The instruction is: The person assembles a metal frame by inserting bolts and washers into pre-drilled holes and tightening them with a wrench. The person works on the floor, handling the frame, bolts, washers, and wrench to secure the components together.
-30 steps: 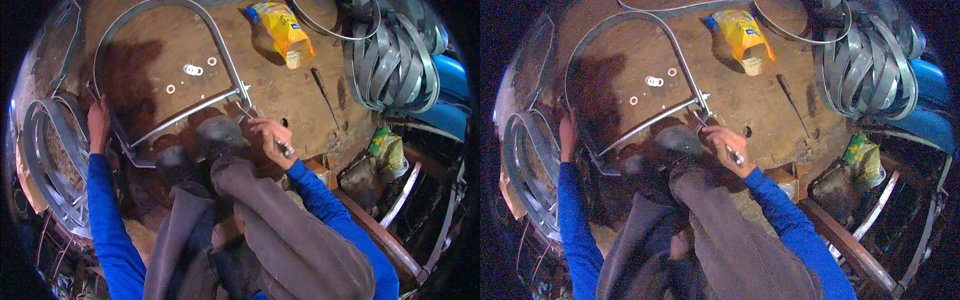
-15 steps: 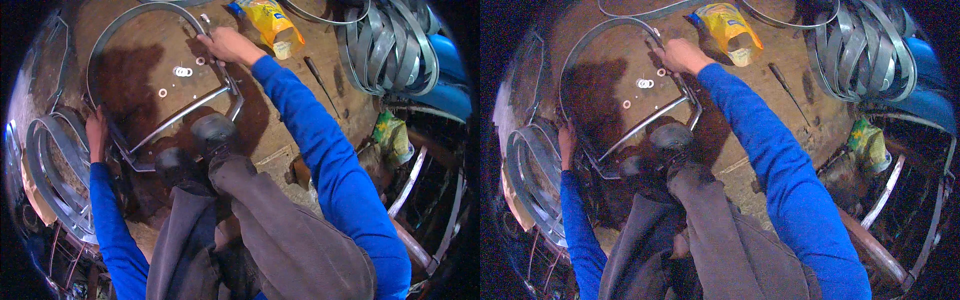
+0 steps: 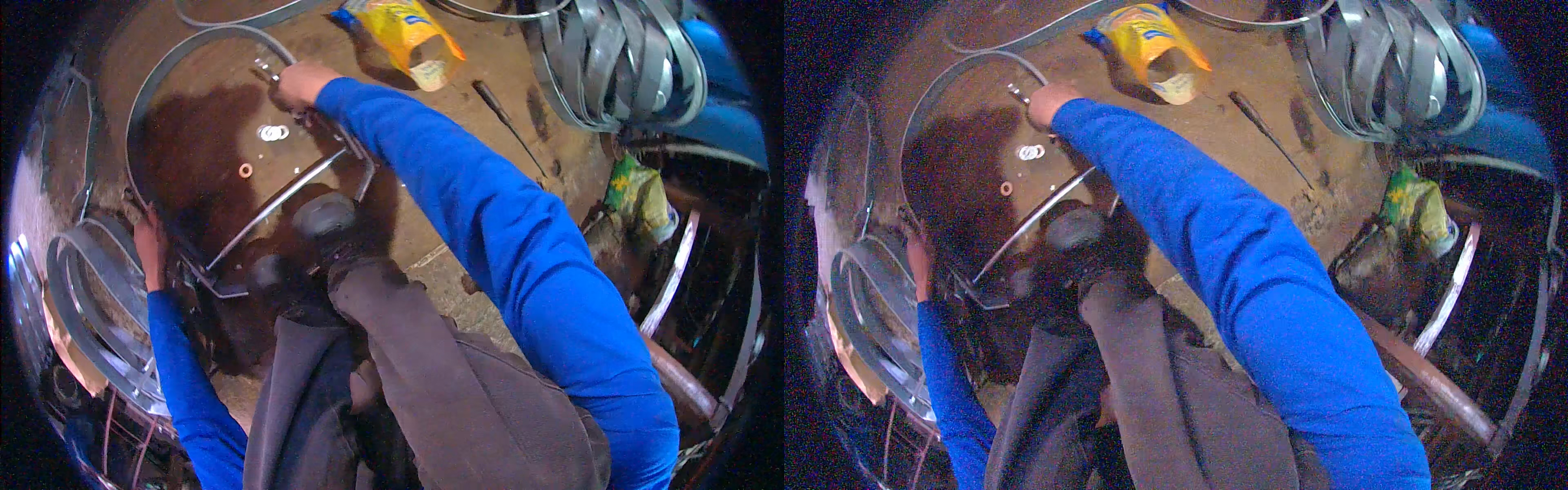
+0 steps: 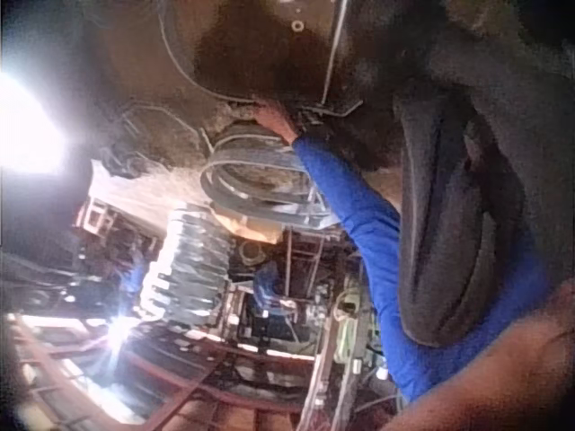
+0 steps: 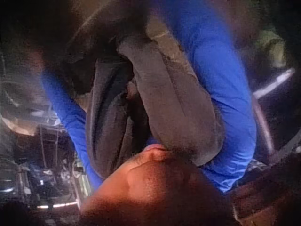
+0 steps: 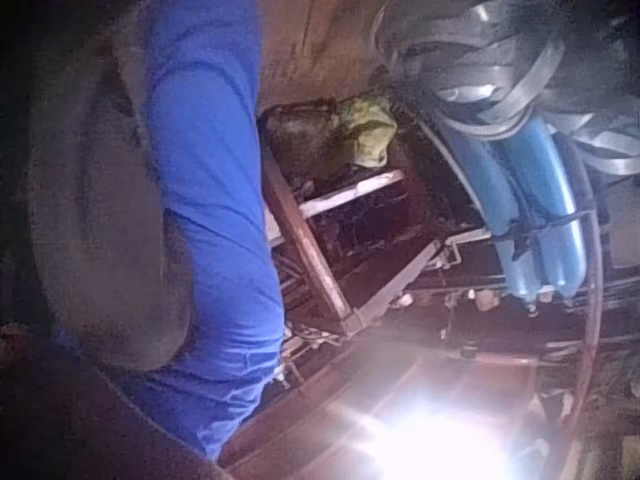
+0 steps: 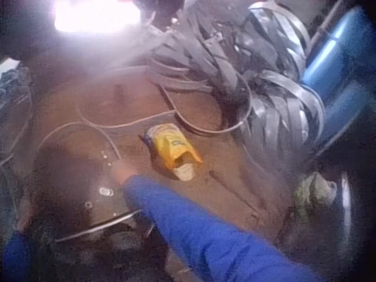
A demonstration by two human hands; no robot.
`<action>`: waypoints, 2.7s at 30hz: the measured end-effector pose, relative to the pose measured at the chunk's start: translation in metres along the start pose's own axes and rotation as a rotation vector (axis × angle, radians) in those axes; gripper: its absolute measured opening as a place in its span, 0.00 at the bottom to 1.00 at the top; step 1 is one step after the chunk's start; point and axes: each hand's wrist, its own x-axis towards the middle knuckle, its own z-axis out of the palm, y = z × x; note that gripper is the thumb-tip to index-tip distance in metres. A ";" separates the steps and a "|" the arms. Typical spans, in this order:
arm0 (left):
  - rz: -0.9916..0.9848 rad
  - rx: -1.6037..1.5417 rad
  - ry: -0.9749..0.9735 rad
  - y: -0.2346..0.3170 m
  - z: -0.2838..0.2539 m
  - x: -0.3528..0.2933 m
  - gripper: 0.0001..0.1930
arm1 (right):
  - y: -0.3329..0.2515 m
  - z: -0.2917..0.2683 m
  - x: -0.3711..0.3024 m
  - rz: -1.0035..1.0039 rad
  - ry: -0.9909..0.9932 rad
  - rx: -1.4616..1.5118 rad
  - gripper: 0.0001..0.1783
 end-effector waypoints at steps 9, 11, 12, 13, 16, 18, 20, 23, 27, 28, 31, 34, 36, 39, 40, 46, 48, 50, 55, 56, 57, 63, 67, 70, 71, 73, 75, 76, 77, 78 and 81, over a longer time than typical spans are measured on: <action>0.004 -0.048 -0.004 0.020 -0.009 -0.005 0.32 | 0.004 -0.004 -0.050 0.069 0.236 0.240 0.24; 0.067 -0.058 -0.004 0.015 -0.002 -0.001 0.31 | 0.010 -0.010 -0.064 0.074 0.292 0.245 0.25; 0.087 0.001 0.022 0.005 -0.001 0.000 0.31 | 0.009 -0.011 -0.069 0.062 0.338 0.244 0.26; 0.107 0.059 0.046 -0.004 0.003 0.001 0.31 | 0.009 -0.012 -0.076 0.051 0.383 0.242 0.26; 0.157 0.076 0.072 -0.021 0.005 0.003 0.30 | 0.001 -0.005 -0.120 -0.048 0.536 0.300 0.23; 0.147 0.081 0.063 -0.025 0.000 -0.001 0.29 | -0.011 0.002 -0.167 -0.048 0.576 0.434 0.18; 0.125 0.098 0.071 -0.014 0.001 -0.003 0.29 | -0.007 0.032 -0.208 -0.120 0.697 0.516 0.10; 0.155 0.083 0.131 0.013 0.004 -0.006 0.30 | 0.019 0.102 -0.248 -0.231 0.813 0.565 0.04; -0.178 0.050 -0.121 0.028 -0.014 -0.002 0.26 | 0.030 0.122 -0.260 -0.242 0.761 0.503 0.05; -0.147 0.059 -0.078 0.025 -0.013 -0.005 0.24 | 0.028 0.123 -0.263 -0.244 0.755 0.484 0.05; 0.094 0.138 0.086 0.001 -0.018 -0.013 0.19 | 0.024 0.121 -0.252 -0.285 0.801 0.499 0.05; 0.241 0.544 0.163 0.022 -0.032 -0.041 0.18 | 0.027 0.132 -0.254 -0.215 0.802 0.446 0.07; 0.111 0.365 0.251 0.038 -0.037 -0.057 0.19 | 0.040 0.144 -0.255 -0.247 0.826 0.407 0.10; -0.042 -0.100 0.286 0.069 -0.051 -0.065 0.24 | 0.022 0.122 -0.256 -0.223 0.781 0.459 0.18; -0.070 -0.200 0.298 0.075 -0.057 -0.063 0.25 | 0.023 0.124 -0.256 -0.197 0.756 0.466 0.24; -0.015 -0.144 0.338 0.081 -0.097 -0.044 0.28 | 0.017 0.119 -0.257 -0.186 0.702 0.481 0.16; -0.018 -0.181 0.382 0.098 -0.104 -0.061 0.27 | 0.017 0.119 -0.257 -0.186 0.725 0.466 0.19; 0.012 -0.234 0.451 0.094 -0.092 -0.092 0.24 | 0.014 0.120 -0.257 -0.147 0.699 0.479 0.20; 0.148 -0.319 0.544 0.072 -0.052 -0.173 0.19 | 0.015 0.119 -0.258 -0.158 0.682 0.411 0.18; 0.097 -0.399 0.533 0.071 -0.047 -0.188 0.19 | 0.016 0.118 -0.259 -0.148 0.664 0.406 0.18; 0.073 -0.428 0.531 0.071 -0.045 -0.198 0.19 | 0.018 0.119 -0.258 -0.159 0.679 0.411 0.18; 0.162 -0.204 0.532 0.070 -0.031 -0.228 0.14 | 0.018 0.120 -0.257 -0.167 0.687 0.437 0.17; 0.242 -0.212 0.537 0.067 -0.023 -0.239 0.04 | 0.016 0.120 -0.254 -0.198 0.740 0.402 0.17; 0.227 -0.246 0.618 0.077 -0.036 -0.246 0.08 | 0.015 0.123 -0.252 -0.201 0.739 0.421 0.18; 0.238 -0.249 0.634 0.081 -0.040 -0.241 0.10 | 0.014 0.123 -0.253 -0.181 0.732 0.432 0.18; 0.262 -0.270 0.669 0.077 -0.035 -0.233 0.17 | 0.014 0.118 -0.255 -0.154 0.697 0.403 0.19; 0.233 -0.287 0.650 0.081 -0.039 -0.225 0.17 | 0.016 0.117 -0.257 -0.137 0.685 0.393 0.19; 0.224 -0.298 0.638 0.084 -0.039 -0.222 0.17 | 0.019 0.119 -0.260 -0.132 0.691 0.397 0.19; 0.220 -0.254 0.623 0.080 -0.041 -0.222 0.18 | 0.018 0.119 -0.259 -0.137 0.690 0.405 0.18; 0.222 -0.273 0.621 0.080 -0.042 -0.223 0.18 | 0.017 0.118 -0.258 -0.145 0.690 0.401 0.18; 0.240 -0.303 0.617 0.080 -0.044 -0.224 0.17 | 0.015 0.117 -0.256 -0.174 0.707 0.382 0.18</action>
